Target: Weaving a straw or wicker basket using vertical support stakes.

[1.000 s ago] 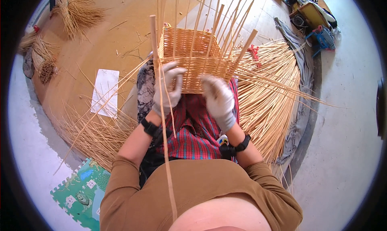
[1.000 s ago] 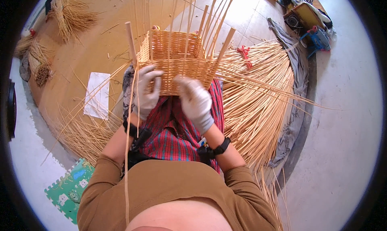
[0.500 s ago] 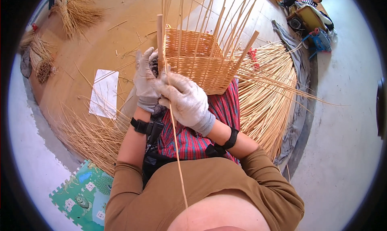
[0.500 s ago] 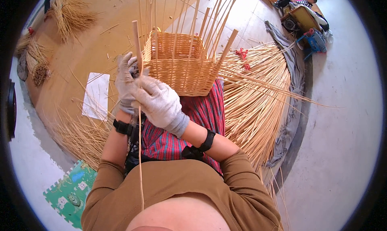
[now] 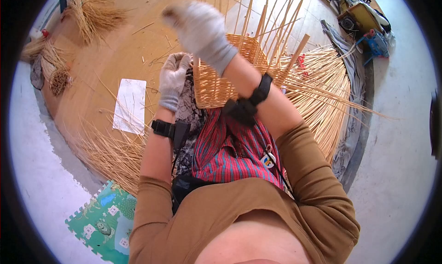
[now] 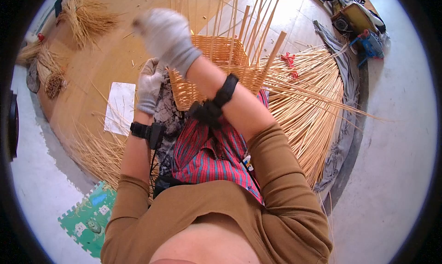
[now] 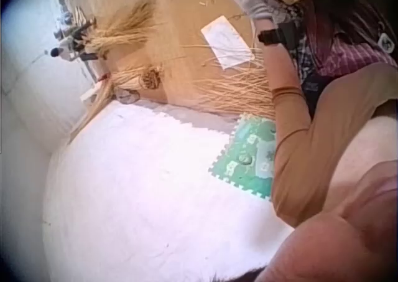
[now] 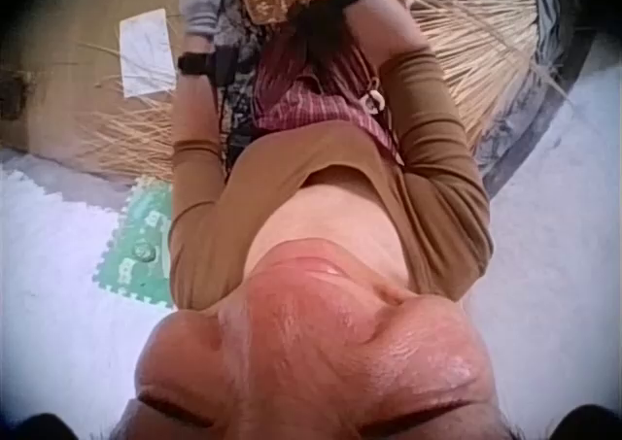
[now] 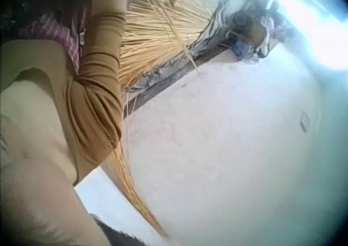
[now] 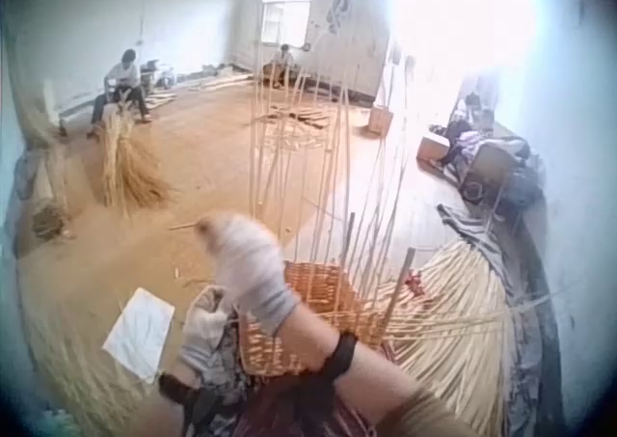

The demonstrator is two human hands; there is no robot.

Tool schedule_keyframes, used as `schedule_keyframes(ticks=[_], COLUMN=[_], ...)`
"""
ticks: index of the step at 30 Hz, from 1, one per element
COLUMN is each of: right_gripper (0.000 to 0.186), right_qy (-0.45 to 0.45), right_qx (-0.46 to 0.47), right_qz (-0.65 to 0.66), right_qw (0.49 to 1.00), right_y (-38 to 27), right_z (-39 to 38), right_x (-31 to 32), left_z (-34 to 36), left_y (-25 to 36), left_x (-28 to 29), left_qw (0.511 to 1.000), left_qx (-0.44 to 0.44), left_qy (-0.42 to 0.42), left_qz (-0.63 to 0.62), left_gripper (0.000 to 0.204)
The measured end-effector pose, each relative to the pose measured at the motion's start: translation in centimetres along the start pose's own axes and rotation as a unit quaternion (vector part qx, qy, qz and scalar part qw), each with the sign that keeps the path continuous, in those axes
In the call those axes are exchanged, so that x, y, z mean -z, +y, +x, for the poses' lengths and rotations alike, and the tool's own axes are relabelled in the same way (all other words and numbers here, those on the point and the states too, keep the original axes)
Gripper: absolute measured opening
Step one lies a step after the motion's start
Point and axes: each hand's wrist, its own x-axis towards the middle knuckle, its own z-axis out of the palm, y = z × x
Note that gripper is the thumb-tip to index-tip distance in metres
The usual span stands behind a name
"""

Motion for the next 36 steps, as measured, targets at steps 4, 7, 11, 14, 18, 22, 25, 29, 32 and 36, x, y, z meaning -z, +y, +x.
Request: schedule_keyframes(ticks=[4,7,11,14,18,22,25,29,32,36], right_gripper=[0.019,0.026,0.021,0.022,0.03,0.021,0.024,0.017,0.022,0.023], right_qy=[0.087,0.053,0.062,0.129,0.05,-0.16,0.011,0.076,0.113,-0.045], right_qx=[-0.044,-0.141,-0.302,-0.282,-0.35,-0.011,-0.164,-0.485,-0.428,-0.212], right_qz=[0.078,0.208,0.622,0.521,0.529,0.361,0.325,0.359,0.297,0.004], right_qw=[0.992,0.967,0.72,0.795,0.771,0.919,0.931,0.793,0.846,0.976], right_y=[5.3,6.1,5.7,3.2,-0.4,-0.9,5.5,7.6,6.2,8.0], right_z=[0.6,0.1,-1.9,-5.1,-16.3,-21.8,-23.8,-20.0,-13.6,-5.0], right_x=[-1.6,-1.4,0.7,5.8,12.0,13.3,12.6,13.0,12.6,5.7], left_z=[1.0,0.1,-1.8,-2.3,-2.2,-3.6,-7.0,-8.5,-8.1,-8.6], left_y=[-0.3,-0.2,0.7,0.6,2.6,3.3,2.3,3.2,3.2,3.5], left_x=[-1.8,-2.1,-2.4,-2.1,-1.5,-2.9,-3.5,-5.8,-8.3,-9.8], left_qw=[1.0,0.998,0.998,0.978,0.944,0.871,0.881,0.837,0.81,0.814], left_qx=[-0.001,0.019,-0.05,-0.132,-0.138,-0.3,-0.301,-0.286,-0.254,-0.129], left_qy=[-0.008,-0.005,-0.043,-0.06,-0.089,0.032,0.11,0.006,-0.031,-0.041], left_qz=[-0.008,-0.062,0.013,0.151,0.286,0.388,0.349,0.467,0.528,0.565], left_gripper=[0.019,0.021,0.028,0.034,0.041,0.036,0.032,0.063,0.097,0.096])
